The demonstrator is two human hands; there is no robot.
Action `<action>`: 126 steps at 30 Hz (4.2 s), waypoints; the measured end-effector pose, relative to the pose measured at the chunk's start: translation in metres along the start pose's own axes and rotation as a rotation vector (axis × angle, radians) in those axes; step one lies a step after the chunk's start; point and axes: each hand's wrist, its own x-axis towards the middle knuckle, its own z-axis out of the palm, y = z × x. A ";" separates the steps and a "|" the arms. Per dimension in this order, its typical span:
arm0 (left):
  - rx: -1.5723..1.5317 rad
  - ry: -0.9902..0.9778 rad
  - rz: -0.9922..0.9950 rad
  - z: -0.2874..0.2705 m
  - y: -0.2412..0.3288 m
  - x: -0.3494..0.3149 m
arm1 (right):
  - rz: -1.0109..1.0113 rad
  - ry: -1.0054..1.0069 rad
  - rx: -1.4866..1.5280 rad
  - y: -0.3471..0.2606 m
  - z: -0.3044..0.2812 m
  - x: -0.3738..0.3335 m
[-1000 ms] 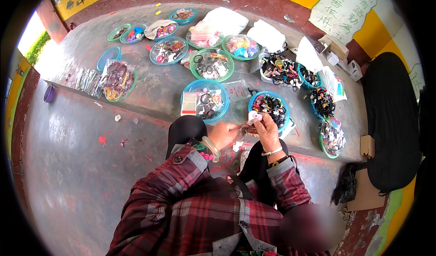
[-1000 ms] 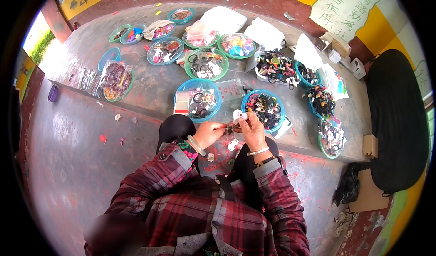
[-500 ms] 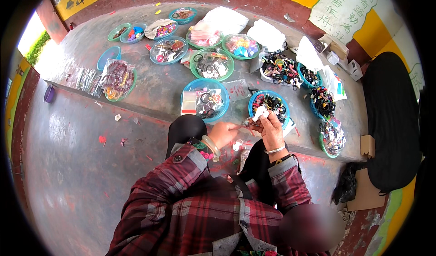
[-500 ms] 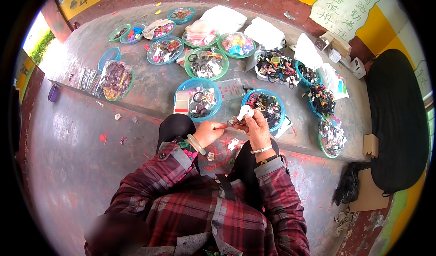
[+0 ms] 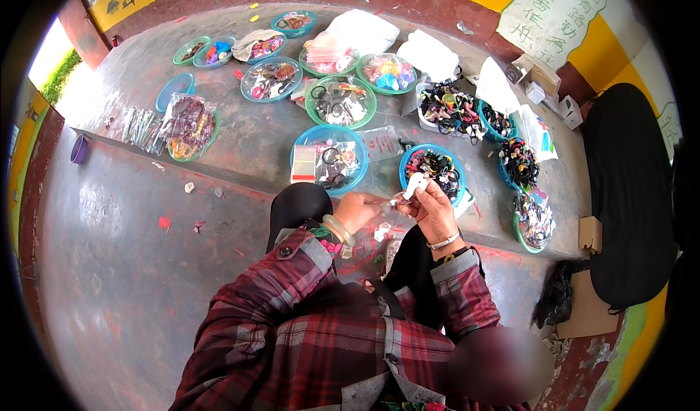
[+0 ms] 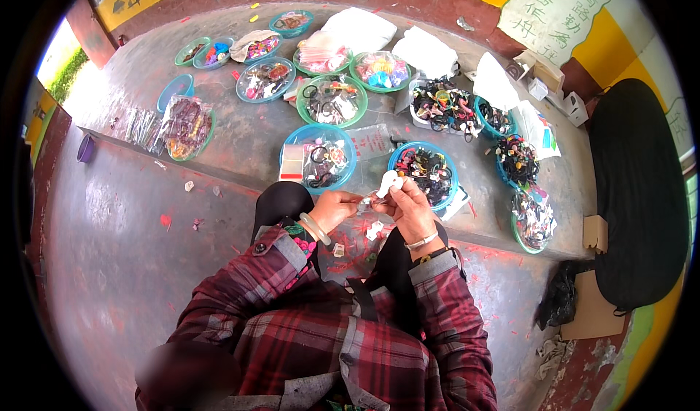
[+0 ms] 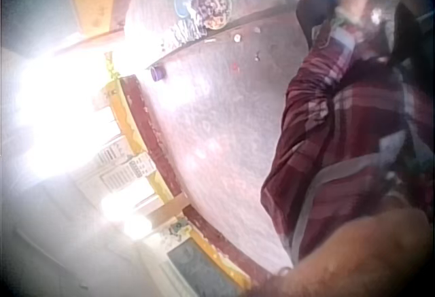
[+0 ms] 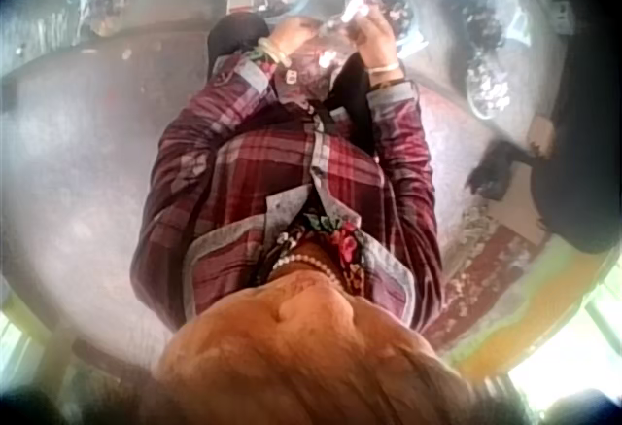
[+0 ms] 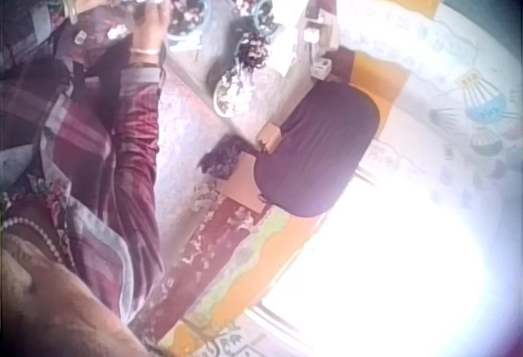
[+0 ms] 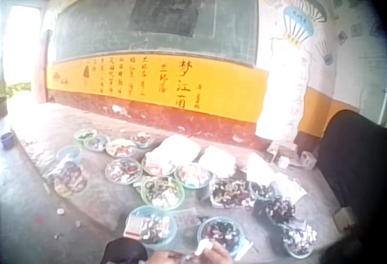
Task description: The person sits on the floor and repeatedly picks small hair accessories from blue bowls, places them into clear plastic bags, and sets the filled bags aside. The person handles the items one at a time, occasionally adjusting the bags and reaching for more accessories from the bowls.
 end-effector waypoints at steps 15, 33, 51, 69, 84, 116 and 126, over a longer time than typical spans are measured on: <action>0.027 -0.100 0.058 -0.002 0.009 -0.003 | -0.055 0.063 -0.326 0.016 -0.003 0.005; 0.101 -0.080 0.066 0.003 0.021 -0.010 | -0.184 0.106 -0.716 0.023 -0.005 0.005; -0.012 -0.081 0.079 0.001 0.003 0.000 | -0.255 0.088 -0.922 0.021 -0.001 0.003; -0.485 -0.235 -0.168 0.000 0.010 -0.006 | -0.197 0.067 -0.882 0.010 0.002 -0.003; -0.401 -0.196 -0.098 0.001 0.002 -0.004 | -0.384 0.083 -0.891 0.019 -0.019 0.004; -0.352 -0.244 -0.117 0.000 0.005 -0.005 | -0.481 -0.085 -1.431 0.009 0.001 -0.007; -0.381 -0.244 -0.099 0.000 0.018 -0.009 | -0.554 -0.096 -1.447 0.006 0.006 -0.008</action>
